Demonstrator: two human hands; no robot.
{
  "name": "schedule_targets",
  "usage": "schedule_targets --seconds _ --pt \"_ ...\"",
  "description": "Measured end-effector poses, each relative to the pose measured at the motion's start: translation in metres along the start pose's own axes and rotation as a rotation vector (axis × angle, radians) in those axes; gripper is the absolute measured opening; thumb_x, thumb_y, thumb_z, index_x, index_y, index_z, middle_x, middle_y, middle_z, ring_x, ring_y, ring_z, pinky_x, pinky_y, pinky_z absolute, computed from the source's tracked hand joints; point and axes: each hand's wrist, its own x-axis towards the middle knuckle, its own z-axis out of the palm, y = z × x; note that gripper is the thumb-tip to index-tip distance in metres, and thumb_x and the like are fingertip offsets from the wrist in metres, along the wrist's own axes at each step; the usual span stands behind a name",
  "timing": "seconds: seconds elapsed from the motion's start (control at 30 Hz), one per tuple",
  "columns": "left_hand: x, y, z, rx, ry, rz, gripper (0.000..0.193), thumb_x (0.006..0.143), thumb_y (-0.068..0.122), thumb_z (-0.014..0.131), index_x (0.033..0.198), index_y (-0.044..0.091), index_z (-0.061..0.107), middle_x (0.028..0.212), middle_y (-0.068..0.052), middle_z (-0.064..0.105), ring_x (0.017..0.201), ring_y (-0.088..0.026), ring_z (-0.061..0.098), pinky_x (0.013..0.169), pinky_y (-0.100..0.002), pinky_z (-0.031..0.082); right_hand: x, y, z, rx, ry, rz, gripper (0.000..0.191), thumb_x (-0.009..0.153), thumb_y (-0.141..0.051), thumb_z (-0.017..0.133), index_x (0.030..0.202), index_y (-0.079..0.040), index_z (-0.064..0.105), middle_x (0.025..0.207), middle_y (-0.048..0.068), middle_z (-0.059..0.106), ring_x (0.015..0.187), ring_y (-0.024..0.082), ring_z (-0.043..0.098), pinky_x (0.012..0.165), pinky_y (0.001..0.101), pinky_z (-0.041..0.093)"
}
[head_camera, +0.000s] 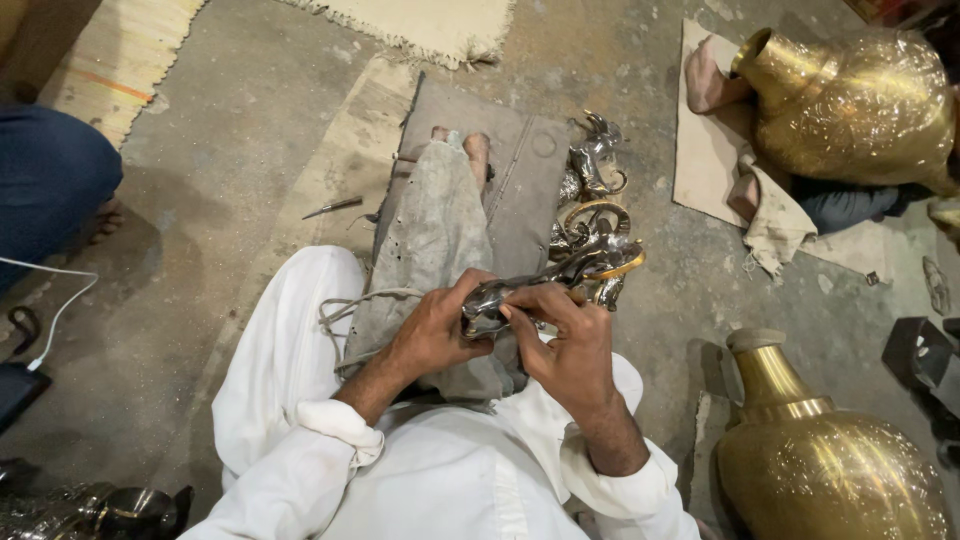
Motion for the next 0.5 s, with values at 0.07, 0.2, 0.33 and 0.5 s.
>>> schedule_targets --seconds 0.07,0.2,0.33,0.5 --pt "0.0005 0.0006 -0.0002 0.005 0.008 -0.001 0.072 0.069 0.006 0.084 0.13 0.01 0.048 0.094 -0.011 0.075 0.087 -0.03 0.077 0.074 -0.039 0.058 -0.0011 0.0026 0.0012 -0.009 0.005 -0.037 0.012 0.087 0.004 0.076 0.098 0.001 0.071 0.093 0.011 0.077 0.086 0.02 0.081 0.073 0.0285 0.065" --pt "0.0008 0.0021 0.0 -0.001 0.017 -0.005 0.071 0.069 0.006 0.084 0.13 0.011 0.049 0.094 -0.01 0.076 0.086 -0.029 0.077 0.073 -0.039 0.059 -0.0039 0.0061 0.0014 -0.003 0.013 -0.066 0.013 0.086 0.005 0.076 0.097 0.001 0.07 0.092 0.011 0.077 0.086 0.019 0.081 0.074 0.0282 0.063" --pt "0.0005 0.002 -0.0002 -0.013 0.014 -0.031 0.071 0.068 0.007 0.084 0.13 0.011 0.049 0.093 -0.01 0.075 0.085 -0.028 0.077 0.073 -0.039 0.059 -0.0057 0.0085 0.0 0.003 0.001 -0.113 0.014 0.085 0.005 0.077 0.097 0.0 0.069 0.095 0.012 0.077 0.088 0.02 0.08 0.075 0.0278 0.062" --pt "0.0015 -0.0012 0.0014 -0.012 0.049 0.061 0.07 0.067 0.006 0.084 0.128 0.009 0.05 0.097 -0.011 0.075 0.089 -0.03 0.077 0.076 -0.038 0.059 -0.003 0.0099 0.005 0.092 0.052 0.022 0.01 0.09 0.002 0.076 0.098 0.002 0.071 0.093 0.01 0.079 0.081 0.016 0.08 0.069 0.0251 0.062"
